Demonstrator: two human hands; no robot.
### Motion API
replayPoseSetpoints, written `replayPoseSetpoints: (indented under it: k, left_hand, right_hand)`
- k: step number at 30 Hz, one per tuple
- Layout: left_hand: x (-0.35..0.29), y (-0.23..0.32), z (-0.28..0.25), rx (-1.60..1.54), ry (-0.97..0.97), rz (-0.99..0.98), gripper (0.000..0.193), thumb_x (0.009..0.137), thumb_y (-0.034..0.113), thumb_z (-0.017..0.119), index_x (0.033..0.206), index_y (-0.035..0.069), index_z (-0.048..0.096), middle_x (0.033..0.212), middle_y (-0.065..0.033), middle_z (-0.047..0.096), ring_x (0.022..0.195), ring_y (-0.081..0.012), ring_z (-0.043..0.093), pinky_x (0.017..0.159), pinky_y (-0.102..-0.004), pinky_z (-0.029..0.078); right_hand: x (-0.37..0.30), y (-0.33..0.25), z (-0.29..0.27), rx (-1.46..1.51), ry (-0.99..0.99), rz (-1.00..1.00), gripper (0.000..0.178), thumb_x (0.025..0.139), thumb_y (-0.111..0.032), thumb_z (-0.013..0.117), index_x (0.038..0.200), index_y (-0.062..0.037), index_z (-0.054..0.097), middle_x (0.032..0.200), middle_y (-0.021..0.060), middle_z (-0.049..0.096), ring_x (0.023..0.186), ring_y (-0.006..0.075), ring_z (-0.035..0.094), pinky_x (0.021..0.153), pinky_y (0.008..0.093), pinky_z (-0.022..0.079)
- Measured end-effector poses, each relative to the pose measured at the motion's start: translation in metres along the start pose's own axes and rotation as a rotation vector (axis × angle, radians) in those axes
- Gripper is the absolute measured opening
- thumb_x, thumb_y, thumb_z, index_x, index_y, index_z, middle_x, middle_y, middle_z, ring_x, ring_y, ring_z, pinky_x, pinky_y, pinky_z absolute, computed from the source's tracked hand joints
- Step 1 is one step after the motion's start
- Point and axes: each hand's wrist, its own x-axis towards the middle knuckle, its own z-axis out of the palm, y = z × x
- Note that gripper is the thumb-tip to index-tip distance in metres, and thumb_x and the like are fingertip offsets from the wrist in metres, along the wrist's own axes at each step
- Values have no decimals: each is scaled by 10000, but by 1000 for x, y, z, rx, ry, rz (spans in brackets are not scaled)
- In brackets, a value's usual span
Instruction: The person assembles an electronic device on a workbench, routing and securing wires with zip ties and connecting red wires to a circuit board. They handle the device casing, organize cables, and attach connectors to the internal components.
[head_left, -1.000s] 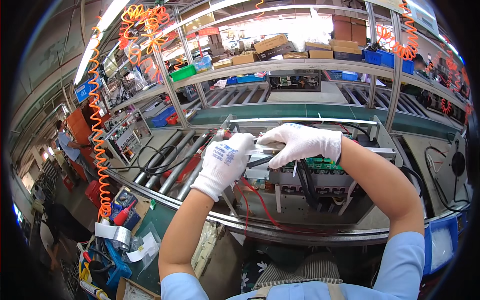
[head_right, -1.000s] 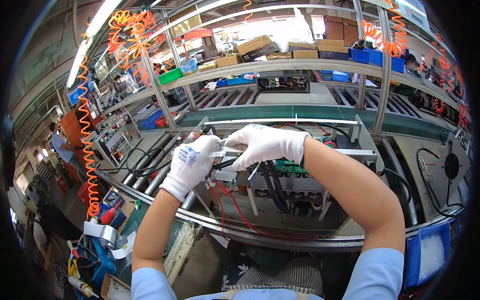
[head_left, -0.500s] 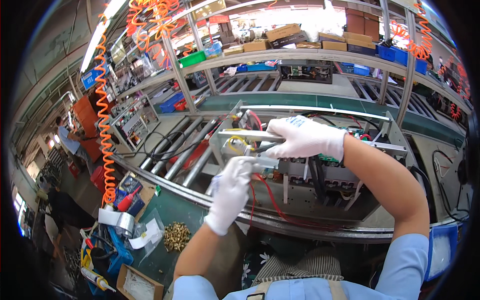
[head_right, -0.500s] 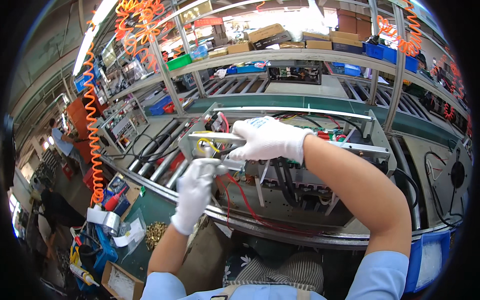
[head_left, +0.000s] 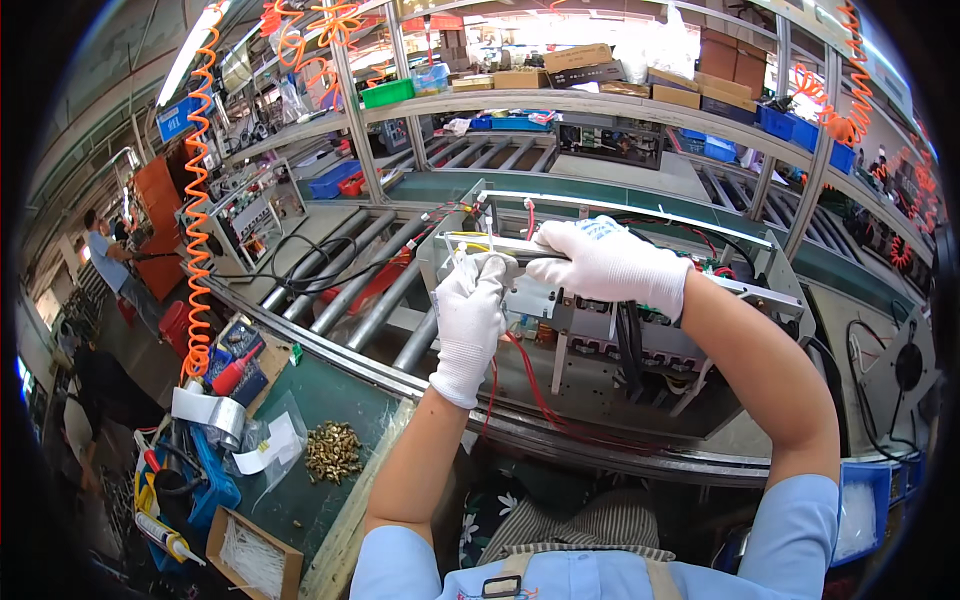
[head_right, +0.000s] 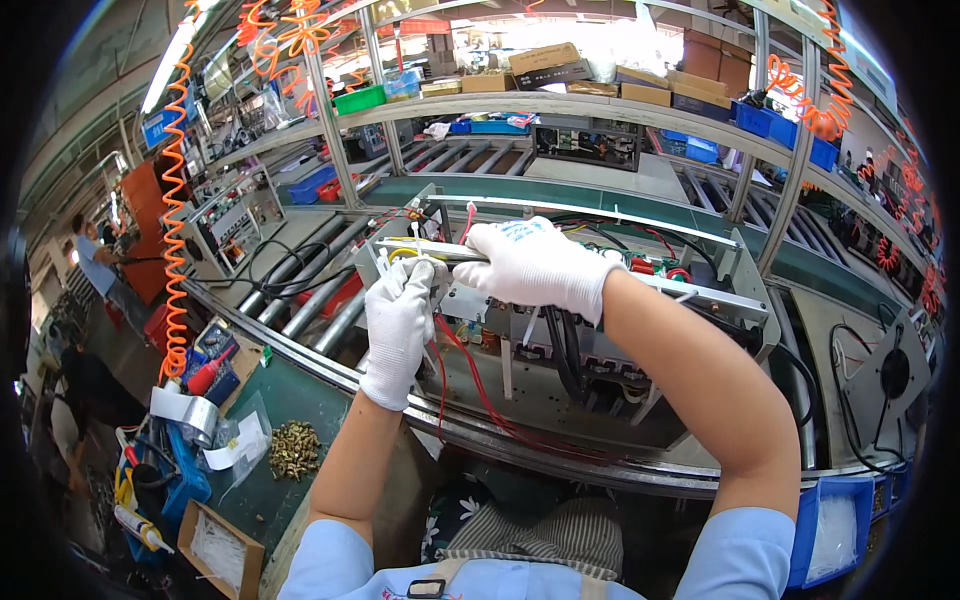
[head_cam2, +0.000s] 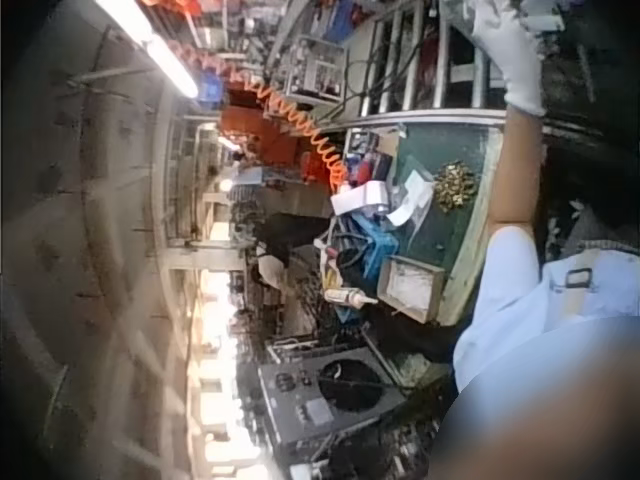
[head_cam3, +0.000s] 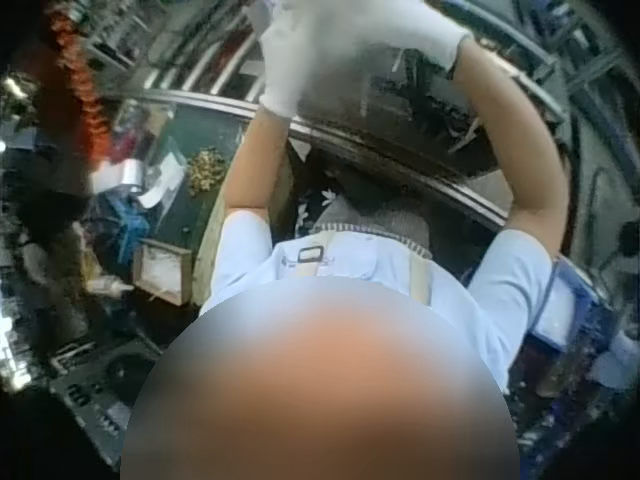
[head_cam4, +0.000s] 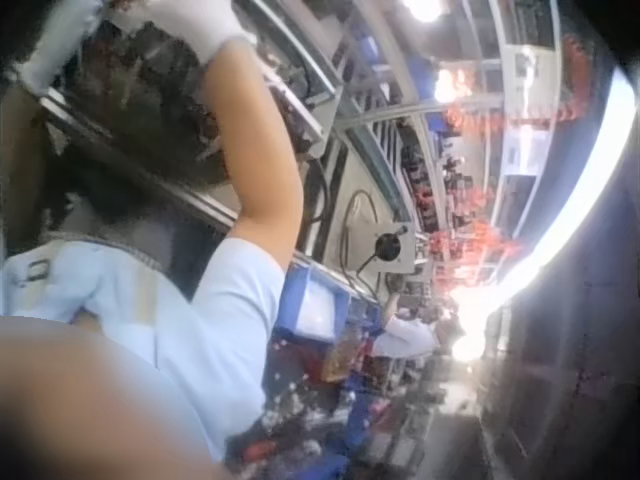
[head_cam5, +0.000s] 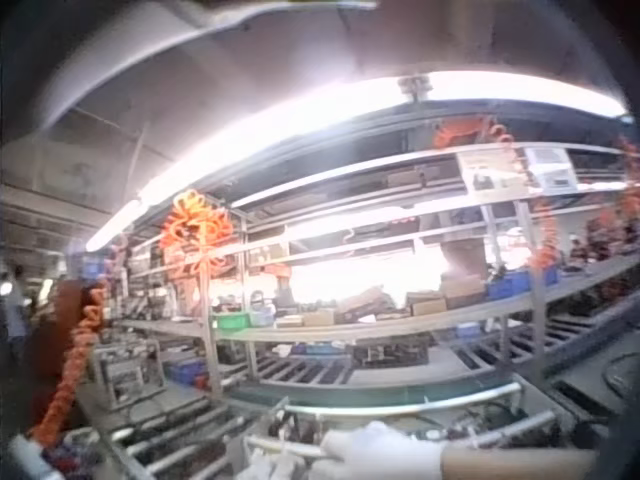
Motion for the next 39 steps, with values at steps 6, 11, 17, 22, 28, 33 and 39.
replayPoseSetpoints:
  k: [6, 11, 17, 22, 28, 33, 39]
  left_hand:
    - [-32, 17, -15, 159, -192, -84, 231, 952, 70, 574, 1129, -47, 667, 805, -64, 689, 693, -75, 617, 653, -217, 487]
    - [-24, 13, -6, 3, -277, -284, 298, 940, 33, 558, 1192, -125, 584, 857, -91, 650, 714, -117, 610, 666, -245, 467]
    - [-5, -11, 25, -160, -81, -332, 125, 983, 93, 509, 1014, 37, 615, 690, -17, 625, 404, -34, 404, 371, -218, 305]
    - [-9, -1, 29, -207, -35, -400, 115, 983, 97, 489, 979, 42, 591, 692, -45, 635, 366, -59, 411, 341, -228, 309]
    - [3, -12, 16, -220, -130, -446, 127, 981, 119, 526, 982, 23, 609, 781, -86, 687, 385, -42, 416, 342, -213, 294]
    - [-11, 17, 15, 51, -180, -344, 133, 970, 108, 574, 966, 5, 657, 803, -97, 714, 401, -13, 376, 360, -193, 253]
    - [-11, 7, 17, -81, -136, -260, 139, 962, 97, 585, 950, -3, 680, 760, -50, 702, 449, 12, 375, 397, -165, 265]
  right_hand:
    - [-4, 15, 6, -109, 180, -172, 410, 961, -425, 539, 1093, -45, 613, 873, 177, 677, 889, 352, 665, 812, 439, 500]
    - [-4, 2, -6, 153, -29, -92, 469, 939, -288, 580, 1295, 14, 540, 1084, 162, 670, 956, 224, 633, 854, 341, 483]
    - [12, 37, 6, 184, 47, -306, 620, 923, -329, 571, 1434, -20, 404, 1106, 164, 633, 843, 209, 637, 780, 333, 498]
    - [0, 23, 1, 290, -4, -116, 753, 923, -292, 598, 1512, 17, 245, 1065, 151, 621, 916, 194, 577, 842, 310, 465]
    - [4, 29, -1, 324, -18, -200, 584, 906, -248, 625, 1388, 41, 469, 1094, 143, 674, 836, 159, 608, 779, 296, 492]
    - [-9, 18, -3, 172, 34, -166, 592, 871, -273, 662, 1363, 20, 514, 1163, 173, 677, 862, 196, 676, 805, 308, 520]
    - [-6, 21, -2, 277, 57, -238, 571, 849, -164, 710, 1348, 42, 524, 1262, 143, 643, 1111, 158, 595, 992, 295, 446]
